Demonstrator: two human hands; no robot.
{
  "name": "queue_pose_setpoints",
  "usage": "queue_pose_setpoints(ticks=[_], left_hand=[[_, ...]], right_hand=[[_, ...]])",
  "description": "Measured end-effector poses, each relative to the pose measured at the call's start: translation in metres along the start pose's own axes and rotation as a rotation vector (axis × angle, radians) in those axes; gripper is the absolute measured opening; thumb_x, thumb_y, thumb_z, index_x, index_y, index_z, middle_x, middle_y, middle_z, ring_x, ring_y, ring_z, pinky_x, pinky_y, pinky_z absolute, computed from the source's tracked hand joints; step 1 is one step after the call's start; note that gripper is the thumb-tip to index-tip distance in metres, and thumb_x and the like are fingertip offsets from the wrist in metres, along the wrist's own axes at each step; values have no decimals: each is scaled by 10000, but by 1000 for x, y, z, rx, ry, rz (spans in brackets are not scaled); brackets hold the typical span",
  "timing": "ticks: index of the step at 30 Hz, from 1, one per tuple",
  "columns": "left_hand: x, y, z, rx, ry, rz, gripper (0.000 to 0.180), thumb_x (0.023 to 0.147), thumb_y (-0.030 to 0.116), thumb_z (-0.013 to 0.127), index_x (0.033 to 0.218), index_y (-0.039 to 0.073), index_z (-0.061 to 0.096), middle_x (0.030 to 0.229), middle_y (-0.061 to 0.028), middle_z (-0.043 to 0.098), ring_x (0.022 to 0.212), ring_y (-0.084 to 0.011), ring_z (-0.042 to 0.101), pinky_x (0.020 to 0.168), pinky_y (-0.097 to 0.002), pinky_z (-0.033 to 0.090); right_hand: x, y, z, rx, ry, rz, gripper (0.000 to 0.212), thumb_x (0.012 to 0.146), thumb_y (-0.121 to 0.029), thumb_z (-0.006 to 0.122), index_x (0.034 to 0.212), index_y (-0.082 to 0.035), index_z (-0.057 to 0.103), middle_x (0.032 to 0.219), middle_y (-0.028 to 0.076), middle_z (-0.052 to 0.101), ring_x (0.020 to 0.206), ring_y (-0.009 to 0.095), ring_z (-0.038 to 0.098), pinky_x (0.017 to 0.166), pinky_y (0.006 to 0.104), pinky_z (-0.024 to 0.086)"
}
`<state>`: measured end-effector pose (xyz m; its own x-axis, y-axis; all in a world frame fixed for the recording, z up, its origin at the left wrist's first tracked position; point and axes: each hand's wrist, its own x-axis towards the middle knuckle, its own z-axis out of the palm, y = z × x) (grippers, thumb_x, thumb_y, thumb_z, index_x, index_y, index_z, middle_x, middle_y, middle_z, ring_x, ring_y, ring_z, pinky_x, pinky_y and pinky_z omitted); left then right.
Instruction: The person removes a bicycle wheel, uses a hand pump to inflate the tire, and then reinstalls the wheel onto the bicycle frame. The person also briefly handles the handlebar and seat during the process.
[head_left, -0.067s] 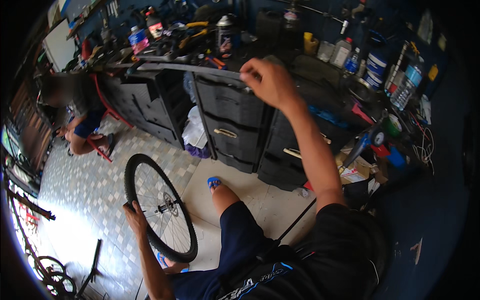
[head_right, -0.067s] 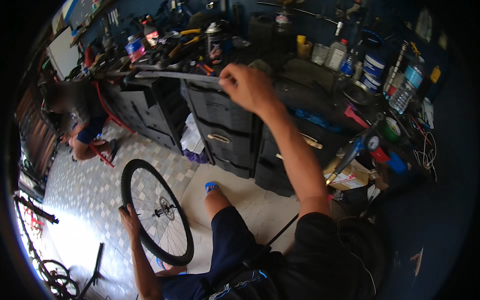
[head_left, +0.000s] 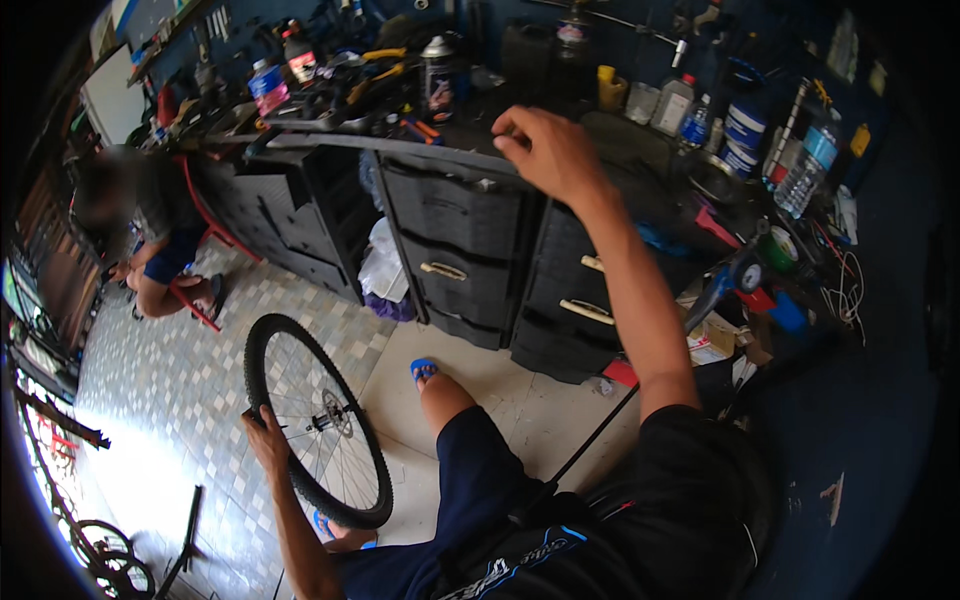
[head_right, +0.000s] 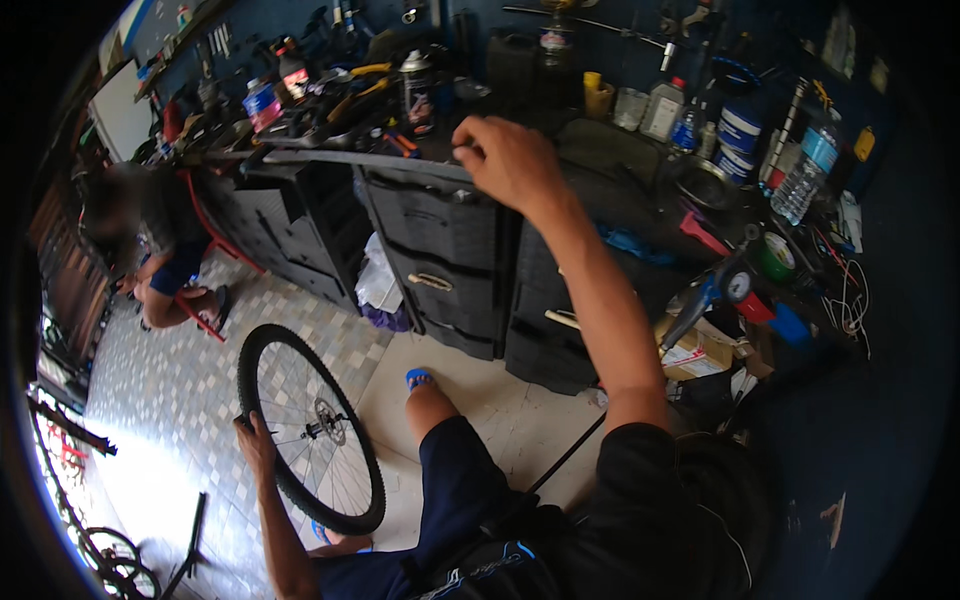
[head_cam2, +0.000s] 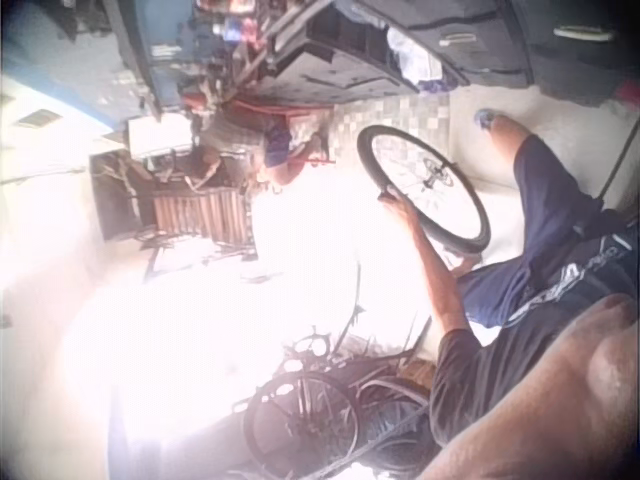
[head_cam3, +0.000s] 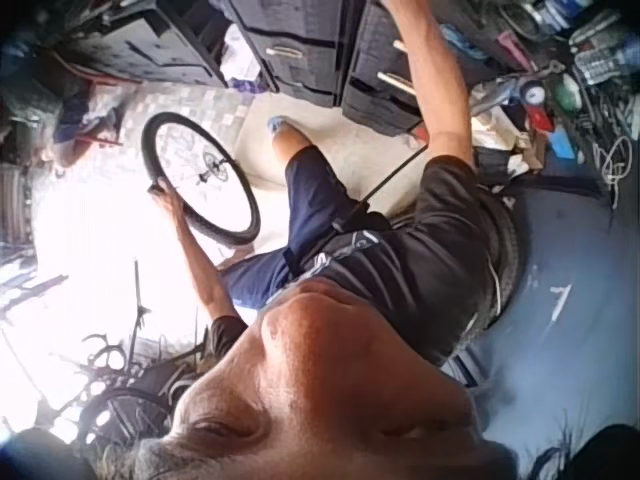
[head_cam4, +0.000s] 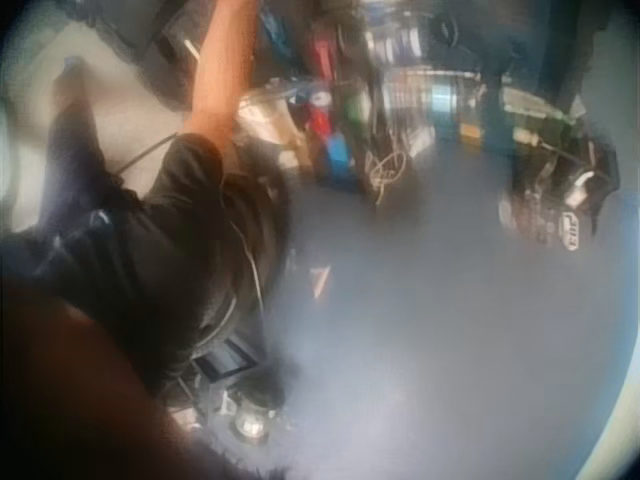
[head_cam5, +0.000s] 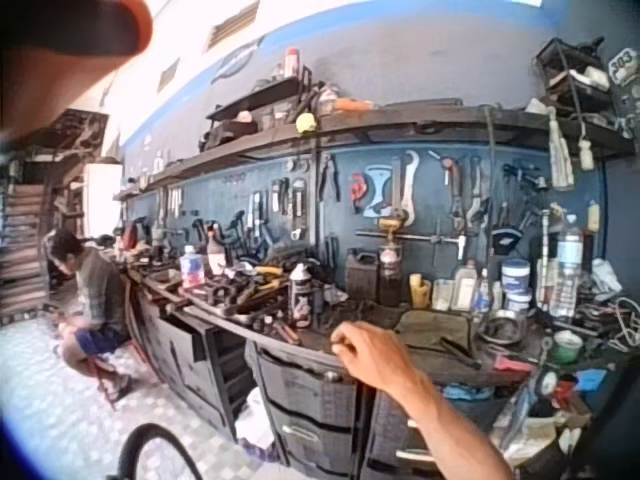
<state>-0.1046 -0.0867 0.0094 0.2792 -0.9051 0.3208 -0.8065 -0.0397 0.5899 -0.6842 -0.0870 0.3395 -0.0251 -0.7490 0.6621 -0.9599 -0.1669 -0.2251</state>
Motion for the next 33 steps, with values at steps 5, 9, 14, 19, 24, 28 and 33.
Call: queue_pose_setpoints(ticks=[5, 9, 14, 19, 24, 28, 33], left_hand=[[41, 21, 13, -10, -21, 55, 487, 1047, 412, 492, 1152, -64, 485, 1035, -348, 606, 973, -540, 569, 834, -570, 428], [41, 26, 17, -10, -10, 23, 463, 1039, 397, 511, 1147, -52, 484, 1002, -344, 613, 948, -540, 574, 813, -575, 429], [42, 44, 17, 5, -56, -6, 448, 1039, 398, 513, 1150, -36, 493, 1003, -335, 619, 938, -535, 578, 798, -576, 430], [52, 44, 20, 18, -33, 27, 454, 1039, 409, 508, 1156, -30, 506, 1011, -317, 630, 936, -524, 590, 793, -573, 436], [49, 45, 13, -18, -93, -28, 479, 1033, 426, 508, 1177, -31, 525, 1041, -325, 635, 955, -536, 596, 803, -585, 439], [54, 19, 9, -7, -46, -12, 543, 1032, 475, 493, 1241, -26, 519, 1065, -339, 628, 976, -537, 596, 807, -570, 443], [66, 2, 9, -9, -78, -12, 575, 1031, 514, 473, 1232, -22, 521, 1044, -324, 629, 970, -514, 596, 820, -567, 438]], right_hand=[[37, 99, -13, -278, -480, 24, 449, 853, -268, 764, 1287, -257, 646, 1291, 99, 567, 1096, 362, 655, 914, 462, 541], [81, 129, 10, -137, -361, 52, 204, 824, -193, 726, 1026, -167, 728, 1060, 118, 723, 1012, 335, 696, 852, 455, 556], [126, 147, 16, 346, -3, 178, 198, 865, -185, 720, 994, -37, 692, 883, 104, 745, 835, 215, 734, 696, 349, 582], [143, 132, 7, 656, -174, 121, 386, 909, -152, 718, 1248, 10, 627, 1047, 117, 730, 868, 176, 722, 670, 294, 598], [100, 128, -53, 162, -691, 134, 365, 981, -292, 654, 1263, -60, 641, 1036, 57, 704, 864, 126, 672, 658, 303, 573], [35, 134, -126, -53, -968, 402, 226, 965, -203, 571, 1075, -41, 683, 910, 67, 715, 796, 143, 713, 586, 300, 565], [-37, 167, -160, -65, -1026, 670, 280, 1003, -248, 584, 1142, -16, 658, 953, 106, 723, 816, 184, 726, 620, 323, 588]])
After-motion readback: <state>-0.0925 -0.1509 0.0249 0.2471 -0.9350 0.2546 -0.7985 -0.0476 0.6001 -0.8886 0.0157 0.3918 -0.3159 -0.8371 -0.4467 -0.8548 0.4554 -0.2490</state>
